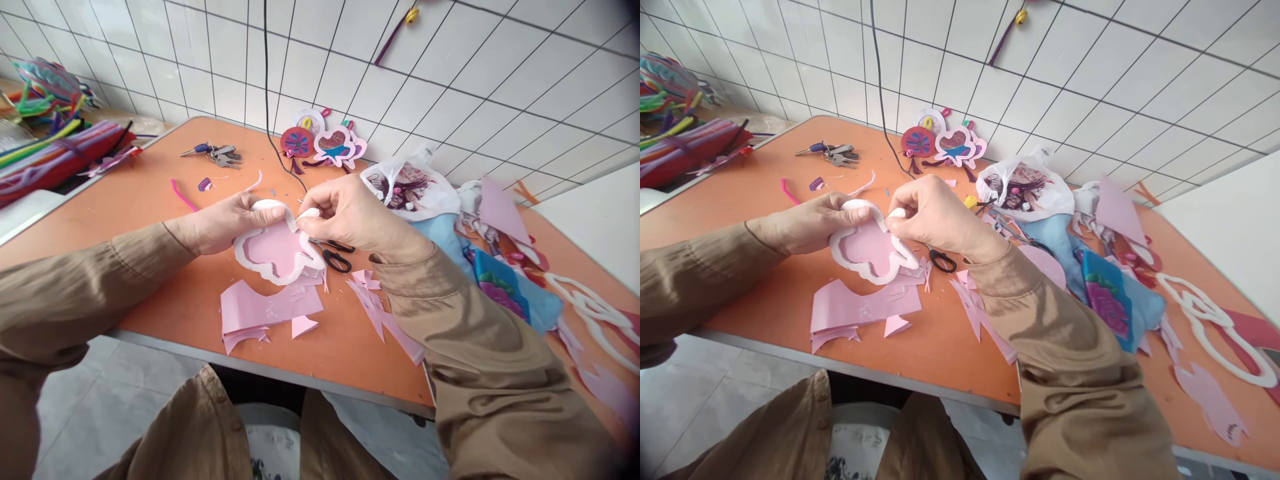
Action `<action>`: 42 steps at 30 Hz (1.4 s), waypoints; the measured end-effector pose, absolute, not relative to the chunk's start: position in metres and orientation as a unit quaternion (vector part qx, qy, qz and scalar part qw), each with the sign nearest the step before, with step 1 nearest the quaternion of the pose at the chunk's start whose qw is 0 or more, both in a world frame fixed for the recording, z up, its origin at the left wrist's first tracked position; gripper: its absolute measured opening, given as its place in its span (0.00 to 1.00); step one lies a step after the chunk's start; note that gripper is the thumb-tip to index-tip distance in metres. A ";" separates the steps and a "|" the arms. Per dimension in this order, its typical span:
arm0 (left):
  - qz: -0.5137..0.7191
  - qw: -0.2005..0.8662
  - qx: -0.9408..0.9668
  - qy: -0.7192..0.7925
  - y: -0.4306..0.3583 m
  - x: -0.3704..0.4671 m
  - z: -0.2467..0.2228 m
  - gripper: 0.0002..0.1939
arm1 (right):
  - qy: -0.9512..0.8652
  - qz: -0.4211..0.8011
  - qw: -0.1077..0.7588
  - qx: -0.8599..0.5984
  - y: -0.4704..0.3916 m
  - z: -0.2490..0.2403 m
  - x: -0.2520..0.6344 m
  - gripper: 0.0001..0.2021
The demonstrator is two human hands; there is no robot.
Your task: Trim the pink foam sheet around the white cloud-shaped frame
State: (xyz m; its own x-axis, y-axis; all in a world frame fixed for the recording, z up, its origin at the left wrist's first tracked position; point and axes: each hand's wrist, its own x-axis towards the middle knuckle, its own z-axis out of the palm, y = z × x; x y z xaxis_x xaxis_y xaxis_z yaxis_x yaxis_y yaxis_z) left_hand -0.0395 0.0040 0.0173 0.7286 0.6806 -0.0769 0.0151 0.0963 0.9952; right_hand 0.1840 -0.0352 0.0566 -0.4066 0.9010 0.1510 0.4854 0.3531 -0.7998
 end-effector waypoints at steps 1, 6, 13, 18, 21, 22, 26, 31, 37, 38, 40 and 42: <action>0.248 0.686 0.626 0.274 0.004 -0.039 0.017 0.24 | -0.765 0.346 0.303 -0.452 -0.035 0.057 0.184 0.09; 0.258 0.671 0.635 0.284 0.006 -0.038 0.010 0.22 | -0.774 0.322 0.302 -0.454 -0.036 0.056 0.183 0.09; 0.256 0.686 0.621 0.279 0.004 -0.037 0.004 0.29 | -0.781 0.295 0.269 -0.481 -0.037 0.057 0.181 0.09; 0.270 0.729 0.571 0.265 0.004 -0.035 0.007 0.27 | -0.760 0.327 0.298 -0.476 -0.035 0.060 0.182 0.09; 0.287 0.741 0.555 0.246 0.006 -0.035 0.006 0.27 | -0.736 0.335 0.327 -0.490 -0.037 0.067 0.188 0.08; 0.293 0.741 0.554 0.242 0.007 -0.035 0.005 0.27 | -0.730 0.329 0.333 -0.498 -0.038 0.070 0.192 0.08; 0.336 0.733 0.539 0.241 0.013 -0.039 0.001 0.29 | -0.738 0.265 0.320 -0.531 -0.041 0.078 0.211 0.07; 0.358 0.740 0.525 0.220 0.019 -0.044 -0.001 0.28 | -0.775 0.125 0.115 -0.609 -0.050 0.060 0.235 0.06; 0.350 0.764 0.513 0.177 0.019 -0.044 -0.004 0.26 | -0.814 0.106 0.016 -0.571 -0.063 0.025 0.242 0.10; 0.349 0.768 0.507 0.178 0.019 -0.044 -0.005 0.26 | -0.819 0.104 0.027 -0.563 -0.063 0.020 0.243 0.09; 0.346 0.774 0.497 0.187 0.019 -0.045 -0.007 0.26 | -0.829 0.103 0.052 -0.547 -0.062 0.013 0.245 0.08; 0.342 0.778 0.490 0.194 0.021 -0.045 -0.010 0.27 | -0.834 0.108 0.063 -0.537 -0.060 0.009 0.247 0.10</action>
